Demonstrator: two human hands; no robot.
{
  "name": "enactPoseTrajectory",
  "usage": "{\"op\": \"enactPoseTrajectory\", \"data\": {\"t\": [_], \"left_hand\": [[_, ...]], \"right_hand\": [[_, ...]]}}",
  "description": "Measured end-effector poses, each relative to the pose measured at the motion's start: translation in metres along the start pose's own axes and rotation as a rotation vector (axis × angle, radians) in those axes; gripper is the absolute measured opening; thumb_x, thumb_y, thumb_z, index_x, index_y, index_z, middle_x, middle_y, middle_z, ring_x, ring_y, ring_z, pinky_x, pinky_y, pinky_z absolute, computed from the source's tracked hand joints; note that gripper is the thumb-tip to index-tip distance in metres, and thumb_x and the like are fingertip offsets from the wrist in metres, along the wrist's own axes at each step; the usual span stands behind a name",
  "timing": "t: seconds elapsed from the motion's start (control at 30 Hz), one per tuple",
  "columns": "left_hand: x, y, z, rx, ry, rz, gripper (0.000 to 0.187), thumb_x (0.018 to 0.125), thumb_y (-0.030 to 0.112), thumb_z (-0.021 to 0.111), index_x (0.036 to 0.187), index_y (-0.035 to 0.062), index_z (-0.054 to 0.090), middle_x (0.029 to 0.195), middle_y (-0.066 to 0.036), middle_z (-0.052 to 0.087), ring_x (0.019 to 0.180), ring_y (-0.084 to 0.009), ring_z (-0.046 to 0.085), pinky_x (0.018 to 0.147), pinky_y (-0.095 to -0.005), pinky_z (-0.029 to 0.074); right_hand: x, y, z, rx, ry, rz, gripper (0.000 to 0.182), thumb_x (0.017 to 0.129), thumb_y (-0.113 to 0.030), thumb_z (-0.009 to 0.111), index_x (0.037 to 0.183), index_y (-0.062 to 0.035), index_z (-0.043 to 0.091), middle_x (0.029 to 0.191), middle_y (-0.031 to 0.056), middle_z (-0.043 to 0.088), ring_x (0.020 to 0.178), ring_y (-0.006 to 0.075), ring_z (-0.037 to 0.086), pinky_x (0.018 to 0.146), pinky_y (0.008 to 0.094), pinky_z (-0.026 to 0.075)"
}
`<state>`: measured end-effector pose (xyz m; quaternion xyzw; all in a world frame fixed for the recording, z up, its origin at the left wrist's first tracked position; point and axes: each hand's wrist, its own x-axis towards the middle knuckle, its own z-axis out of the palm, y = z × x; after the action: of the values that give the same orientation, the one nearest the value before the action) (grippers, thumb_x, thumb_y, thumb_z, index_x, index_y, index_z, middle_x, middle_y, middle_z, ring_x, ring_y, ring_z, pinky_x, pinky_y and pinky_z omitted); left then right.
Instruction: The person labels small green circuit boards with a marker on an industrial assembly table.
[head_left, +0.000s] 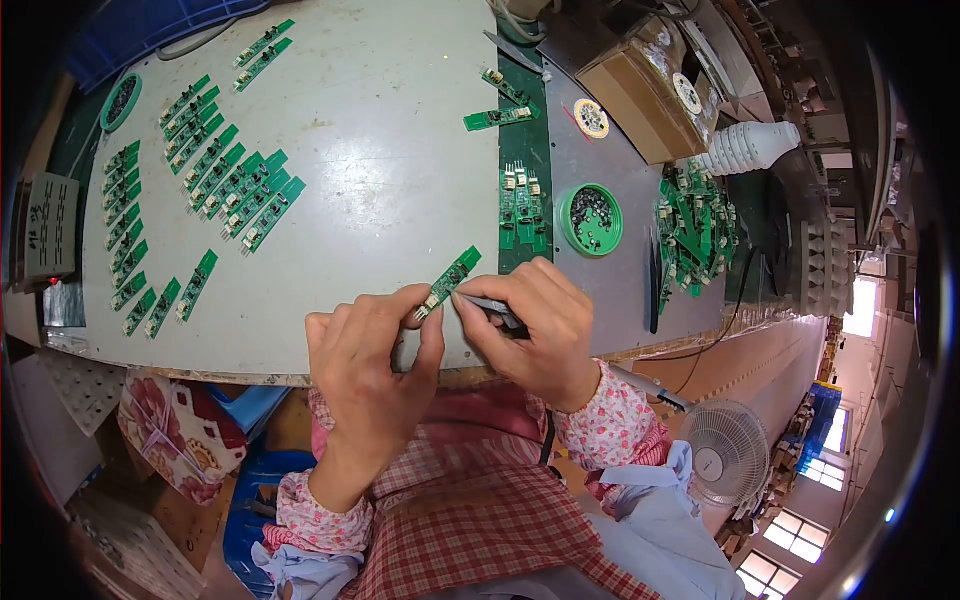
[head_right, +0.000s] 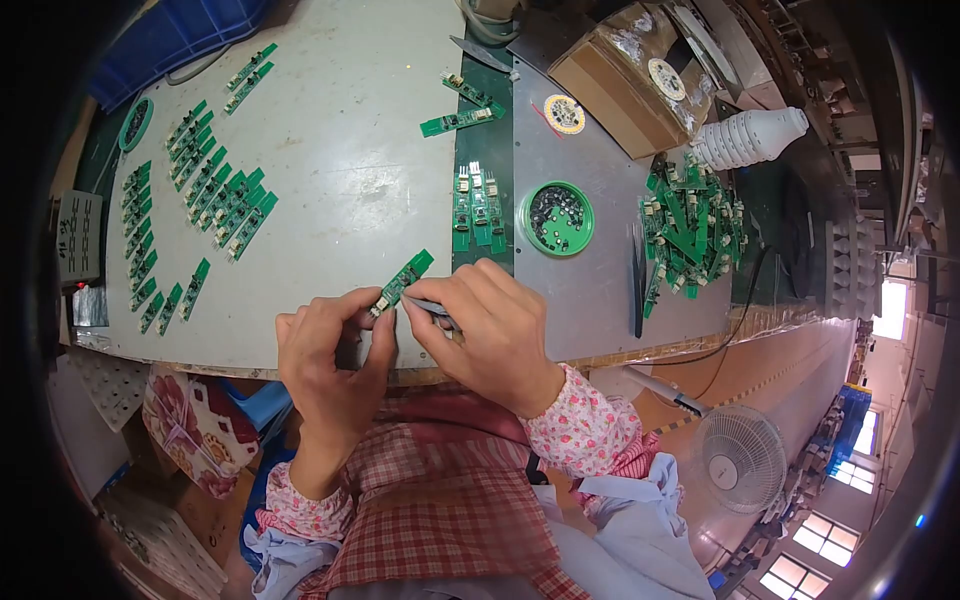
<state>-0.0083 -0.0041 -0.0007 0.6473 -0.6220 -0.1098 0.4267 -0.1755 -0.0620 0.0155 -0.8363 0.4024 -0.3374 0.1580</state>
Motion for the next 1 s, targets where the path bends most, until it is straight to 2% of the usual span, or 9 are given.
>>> {"op": "enactPoseTrajectory", "data": {"t": [0.57,0.67,1.0], "left_hand": [[0.0002,0.0007,-0.0007,0.002,-0.006,-0.006,0.027,0.077,0.007,0.084,0.101,0.0150,0.075,0.079,0.005,0.063,0.069,-0.0143,0.057,0.070,-0.0335,0.034],[0.0010,0.0010,-0.0016,-0.012,-0.006,-0.003,0.028,0.077,0.006,0.084,0.101,0.0146,0.074,0.079,0.005,0.063,0.068,-0.0144,0.057,0.070,-0.0334,0.034],[0.0013,-0.0008,-0.0030,-0.043,-0.009,0.013,0.031,0.077,0.004,0.084,0.105,0.0128,0.073,0.078,0.004,0.063,0.067,-0.0146,0.056,0.070,-0.0329,0.035]], "right_hand": [[-0.0010,0.0006,-0.0001,0.005,0.015,-0.004,0.017,0.080,-0.006,0.083,0.093,-0.0075,0.072,0.074,0.0047,0.063,0.064,0.0228,0.058,0.056,0.0355,0.046],[-0.0003,-0.0027,-0.0026,0.027,0.031,0.050,0.015,0.078,-0.001,0.084,0.089,-0.0045,0.075,0.073,0.0065,0.067,0.063,0.0233,0.059,0.056,0.0343,0.045],[0.0022,-0.0030,0.0004,0.068,0.017,0.006,0.016,0.082,-0.006,0.083,0.094,-0.0071,0.072,0.077,0.0051,0.065,0.066,0.0231,0.061,0.057,0.0352,0.048]]}}
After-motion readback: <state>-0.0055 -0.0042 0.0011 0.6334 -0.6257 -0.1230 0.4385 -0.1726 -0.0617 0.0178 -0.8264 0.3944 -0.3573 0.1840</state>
